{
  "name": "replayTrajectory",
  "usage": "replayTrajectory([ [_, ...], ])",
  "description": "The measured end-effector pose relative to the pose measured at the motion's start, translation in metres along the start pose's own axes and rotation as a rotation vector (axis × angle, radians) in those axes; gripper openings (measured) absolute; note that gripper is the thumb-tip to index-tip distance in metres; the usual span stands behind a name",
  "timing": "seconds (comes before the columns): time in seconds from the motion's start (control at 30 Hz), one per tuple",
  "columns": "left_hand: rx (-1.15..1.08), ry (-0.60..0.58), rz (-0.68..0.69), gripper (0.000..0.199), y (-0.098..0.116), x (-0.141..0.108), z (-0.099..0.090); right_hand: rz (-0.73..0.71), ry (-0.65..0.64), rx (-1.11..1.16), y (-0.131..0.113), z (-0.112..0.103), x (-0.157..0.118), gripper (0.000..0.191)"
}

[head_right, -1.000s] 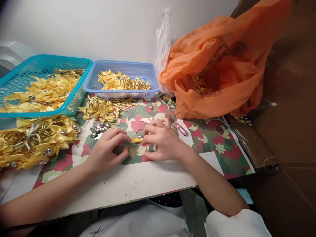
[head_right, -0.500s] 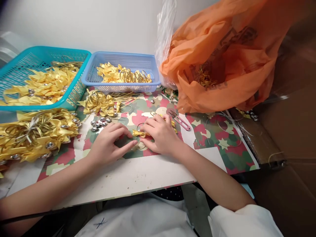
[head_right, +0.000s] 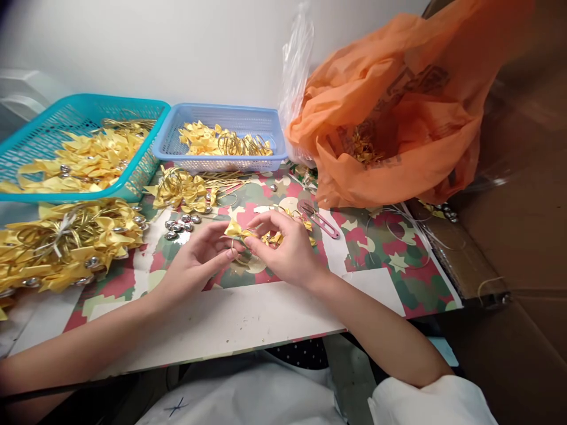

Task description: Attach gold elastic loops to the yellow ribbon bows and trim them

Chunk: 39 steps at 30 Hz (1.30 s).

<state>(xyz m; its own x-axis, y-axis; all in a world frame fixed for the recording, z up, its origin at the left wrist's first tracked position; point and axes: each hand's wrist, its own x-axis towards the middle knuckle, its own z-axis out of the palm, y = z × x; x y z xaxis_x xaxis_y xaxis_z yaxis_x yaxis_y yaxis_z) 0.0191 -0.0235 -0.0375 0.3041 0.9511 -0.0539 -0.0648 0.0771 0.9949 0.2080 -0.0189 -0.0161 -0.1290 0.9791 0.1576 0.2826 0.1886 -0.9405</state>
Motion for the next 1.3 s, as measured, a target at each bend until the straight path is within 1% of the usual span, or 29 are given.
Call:
replayTrajectory([
  [0.1,-0.128,-0.029,-0.125,0.036,-0.002,0.003,0.001,0.014,-0.030,0.049,-0.001,0.003,-0.002,0.006],
  [0.17,-0.168,-0.029,-0.149,0.032,-0.005,0.005,0.000,-0.021,-0.043,-0.011,-0.001,0.006,-0.003,0.004],
  [0.23,-0.191,-0.009,-0.148,0.028,-0.007,0.006,-0.001,-0.105,-0.045,-0.132,-0.002,0.004,-0.003,0.004],
  [0.3,-0.220,0.028,-0.158,0.026,-0.007,0.007,-0.002,-0.186,-0.037,-0.234,-0.005,-0.005,0.000,0.006],
  [0.37,-0.274,0.052,-0.189,0.025,-0.005,0.007,-0.002,-0.204,0.004,-0.290,-0.007,-0.024,0.005,0.009],
  [0.4,-0.311,0.058,-0.207,0.025,-0.004,0.007,-0.002,-0.182,0.058,-0.319,-0.008,-0.037,0.008,0.011],
  [0.43,-0.350,0.062,-0.220,0.026,-0.002,0.007,-0.002,-0.153,0.108,-0.401,-0.007,-0.051,0.011,0.013],
  [0.47,-0.387,0.062,-0.229,0.026,-0.001,0.006,-0.002,-0.103,0.139,-0.529,-0.005,-0.065,0.014,0.016],
  [0.5,-0.418,0.058,-0.234,0.026,0.000,0.006,-0.002,-0.018,0.112,-0.650,-0.003,-0.078,0.017,0.019],
  [0.53,-0.442,0.050,-0.236,0.027,0.001,0.006,-0.003,0.079,0.049,-0.738,0.000,-0.088,0.019,0.021],
  [0.6,-0.465,0.027,-0.241,0.027,0.002,0.006,-0.003,0.210,-0.033,-0.909,0.008,-0.101,0.023,0.024],
  [0.67,-0.475,0.003,-0.249,0.029,0.003,0.005,-0.003,0.260,-0.081,-1.029,0.016,-0.103,0.024,0.021],
  [0.77,-0.471,-0.031,-0.271,0.034,0.003,0.004,-0.002,0.261,-0.109,-1.084,0.024,-0.095,0.025,0.008],
  [0.8,-0.463,-0.043,-0.274,0.035,0.002,0.004,-0.002,0.255,-0.109,-1.091,0.025,-0.093,0.025,0.009],
  [0.9,-0.436,-0.077,-0.244,0.034,-0.001,0.002,-0.004,0.225,-0.090,-1.125,0.024,-0.090,0.026,0.021],
  [0.97,-0.410,-0.108,-0.177,0.033,-0.003,0.001,-0.006,0.231,-0.044,-1.091,0.020,-0.090,0.026,0.022],
  [1.03,-0.352,-0.142,-0.090,0.028,-0.003,-0.001,-0.007,0.216,0.034,-0.929,0.015,-0.090,0.023,0.019],
  [1.07,-0.309,-0.156,-0.050,0.026,-0.003,-0.003,-0.008,0.178,0.082,-0.810,0.012,-0.089,0.021,0.017],
  [1.13,-0.210,-0.182,0.005,0.019,-0.002,-0.005,-0.008,0.040,0.147,-0.544,0.006,-0.084,0.016,0.015],
  [1.17,-0.168,-0.193,0.018,0.017,-0.001,-0.006,-0.007,-0.035,0.149,-0.425,0.004,-0.080,0.013,0.015],
  [1.2,-0.138,-0.203,0.025,0.014,0.001,-0.007,-0.007,-0.099,0.124,-0.331,0.001,-0.075,0.010,0.016],
  [1.3,-0.111,-0.215,0.008,0.010,0.005,-0.008,-0.005,-0.222,-0.056,-0.181,-0.004,-0.056,0.002,0.028],
])
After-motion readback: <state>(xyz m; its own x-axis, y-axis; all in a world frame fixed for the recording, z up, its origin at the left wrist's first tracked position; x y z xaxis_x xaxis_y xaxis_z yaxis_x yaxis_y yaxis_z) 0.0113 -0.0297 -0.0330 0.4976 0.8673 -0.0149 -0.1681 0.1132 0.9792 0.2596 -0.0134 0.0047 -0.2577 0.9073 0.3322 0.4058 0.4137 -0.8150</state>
